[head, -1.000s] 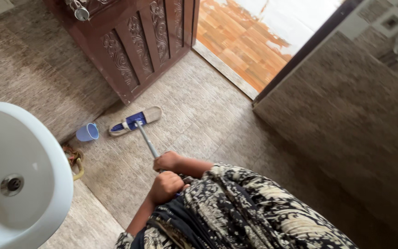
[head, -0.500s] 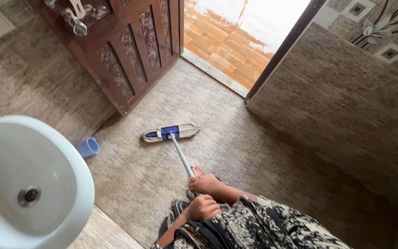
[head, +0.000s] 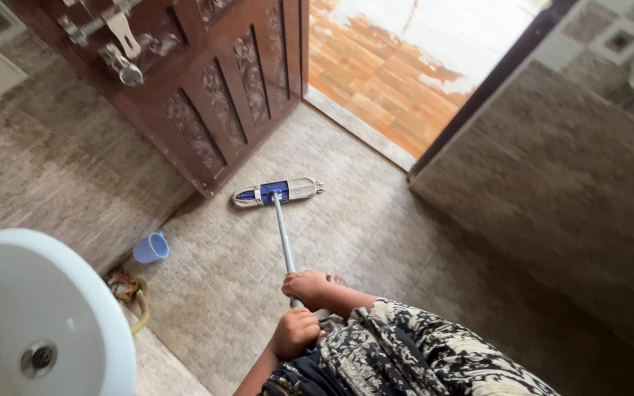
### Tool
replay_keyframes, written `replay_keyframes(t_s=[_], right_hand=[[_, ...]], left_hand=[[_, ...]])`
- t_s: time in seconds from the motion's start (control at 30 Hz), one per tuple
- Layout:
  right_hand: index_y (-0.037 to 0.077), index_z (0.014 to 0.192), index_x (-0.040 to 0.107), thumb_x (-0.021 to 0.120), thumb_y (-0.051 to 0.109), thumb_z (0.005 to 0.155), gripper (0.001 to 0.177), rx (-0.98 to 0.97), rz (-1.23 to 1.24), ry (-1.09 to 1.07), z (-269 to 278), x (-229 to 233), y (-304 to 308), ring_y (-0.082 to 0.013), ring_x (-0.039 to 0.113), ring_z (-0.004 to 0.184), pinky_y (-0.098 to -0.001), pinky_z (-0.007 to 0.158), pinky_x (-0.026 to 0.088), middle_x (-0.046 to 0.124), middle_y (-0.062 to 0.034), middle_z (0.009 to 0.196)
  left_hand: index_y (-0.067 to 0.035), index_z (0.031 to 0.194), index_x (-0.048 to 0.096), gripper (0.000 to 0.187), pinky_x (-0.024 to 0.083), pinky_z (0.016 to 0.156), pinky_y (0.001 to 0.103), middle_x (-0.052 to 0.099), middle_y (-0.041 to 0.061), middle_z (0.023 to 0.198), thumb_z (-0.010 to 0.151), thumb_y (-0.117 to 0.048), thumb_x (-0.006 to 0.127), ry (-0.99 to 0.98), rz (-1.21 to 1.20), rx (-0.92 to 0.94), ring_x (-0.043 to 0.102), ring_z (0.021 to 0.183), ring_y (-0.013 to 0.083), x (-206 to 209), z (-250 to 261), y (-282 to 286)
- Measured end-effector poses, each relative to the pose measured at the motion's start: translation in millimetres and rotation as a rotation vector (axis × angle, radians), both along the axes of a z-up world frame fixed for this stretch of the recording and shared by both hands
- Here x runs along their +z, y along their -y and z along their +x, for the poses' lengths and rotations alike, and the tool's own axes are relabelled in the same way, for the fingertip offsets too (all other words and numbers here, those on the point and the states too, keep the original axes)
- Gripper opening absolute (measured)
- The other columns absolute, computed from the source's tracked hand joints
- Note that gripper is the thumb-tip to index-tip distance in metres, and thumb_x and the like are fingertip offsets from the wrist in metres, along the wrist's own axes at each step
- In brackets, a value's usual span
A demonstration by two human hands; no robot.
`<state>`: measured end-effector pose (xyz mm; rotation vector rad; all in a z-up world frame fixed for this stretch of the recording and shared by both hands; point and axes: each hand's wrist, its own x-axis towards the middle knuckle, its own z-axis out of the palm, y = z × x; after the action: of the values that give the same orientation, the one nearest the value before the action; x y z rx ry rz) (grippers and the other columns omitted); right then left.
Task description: The person cleans the tiled floor of a bathroom using a long-handled flat mop.
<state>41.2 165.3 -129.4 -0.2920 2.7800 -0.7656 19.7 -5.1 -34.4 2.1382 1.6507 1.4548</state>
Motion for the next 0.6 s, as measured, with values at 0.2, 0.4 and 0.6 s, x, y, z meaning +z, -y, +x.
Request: replay_keyframes(t_s=[0.2, 0.4, 0.6], right_hand=[[0.016, 0.083, 0.063, 0.074, 0.017, 0.070, 0.017, 0.056, 0.024, 0.028, -61.3, 2.1, -63.5, -0.0262, 0.066, 0.099, -0.0433, 0.074, 0.056, 0.066, -0.0018, 0.102], [0.017, 0.082, 0.065, 0.074, 0.016, 0.070, 0.015, 0.116, 0.079, -0.014, -92.6, -12.8, -106.4, -0.0241, 0.066, 0.109, -0.0422, 0.075, 0.057, 0.069, 0.0005, 0.101], [0.018, 0.086, 0.065, 0.072, 0.015, 0.076, 0.013, 0.091, 0.135, -0.032, -104.9, -38.2, -110.0, -0.0221, 0.067, 0.109, -0.0410, 0.078, 0.058, 0.069, 0.0011, 0.104]], left_hand=[[-0.006, 0.075, 0.057, 0.019, 0.051, 0.077, 0.044, 0.062, 0.009, 0.080, 0.089, -0.011, 0.069, 0.053, -0.079, 0.169, 0.063, 0.079, 0.0310, 27.5, -40.8, -61.3], [-0.008, 0.076, 0.062, 0.017, 0.046, 0.090, 0.047, 0.063, 0.008, 0.082, 0.089, -0.017, 0.066, -0.030, -0.234, 0.320, 0.064, 0.087, 0.0261, 11.8, -53.0, -100.7], [-0.010, 0.077, 0.064, 0.019, 0.042, 0.096, 0.051, 0.065, 0.007, 0.084, 0.092, -0.021, 0.065, -0.109, -0.343, 0.367, 0.064, 0.090, 0.0239, -3.3, -61.4, -104.6]])
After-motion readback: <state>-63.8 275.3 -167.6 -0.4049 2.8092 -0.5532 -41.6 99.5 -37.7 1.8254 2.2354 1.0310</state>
